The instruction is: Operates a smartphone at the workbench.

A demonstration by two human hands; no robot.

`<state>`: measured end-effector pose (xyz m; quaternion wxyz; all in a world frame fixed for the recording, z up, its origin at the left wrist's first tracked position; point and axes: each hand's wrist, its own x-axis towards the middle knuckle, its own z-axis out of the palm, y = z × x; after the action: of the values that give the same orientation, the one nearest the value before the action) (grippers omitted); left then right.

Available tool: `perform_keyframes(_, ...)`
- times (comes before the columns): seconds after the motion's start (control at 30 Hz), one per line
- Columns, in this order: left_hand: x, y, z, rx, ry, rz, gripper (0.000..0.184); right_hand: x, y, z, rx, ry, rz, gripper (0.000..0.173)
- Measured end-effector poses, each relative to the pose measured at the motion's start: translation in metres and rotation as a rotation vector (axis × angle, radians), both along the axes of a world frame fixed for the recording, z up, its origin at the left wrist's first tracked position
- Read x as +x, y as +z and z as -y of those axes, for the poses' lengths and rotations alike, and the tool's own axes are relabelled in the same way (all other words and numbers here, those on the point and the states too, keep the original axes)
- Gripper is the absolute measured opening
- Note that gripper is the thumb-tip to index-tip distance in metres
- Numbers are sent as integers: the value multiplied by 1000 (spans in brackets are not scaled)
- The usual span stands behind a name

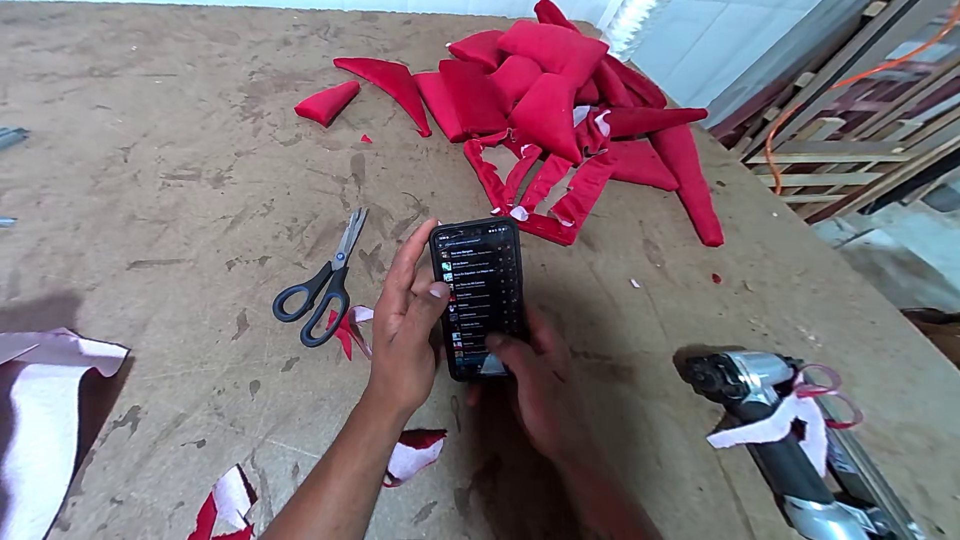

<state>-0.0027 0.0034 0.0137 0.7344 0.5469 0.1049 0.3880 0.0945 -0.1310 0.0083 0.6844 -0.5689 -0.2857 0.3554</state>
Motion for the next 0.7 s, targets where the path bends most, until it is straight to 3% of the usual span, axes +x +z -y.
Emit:
perform_keyframes(0.1, 0, 0, 0, -7, -10, -2, 57, 3, -8, 2, 44, 18, -13, 63)
perform_keyframes(0.17, 0, 0, 0, -15, -15, -10, 57, 4, -9, 2, 57, 27, -34, 70)
perform_keyframes(0.23, 0, 0, 0, -19, -15, -9, 57, 4, -8, 2, 53, 20, -43, 64)
perform_keyframes(0.37, 0, -1, 0, -14, -16, -15, 57, 1, -2, 1, 28, 5, -57, 36)
perform_keyframes(0.7, 1, -1, -1, -21, -24, -19, 57, 0, 1, -1, 14, -1, -48, 32)
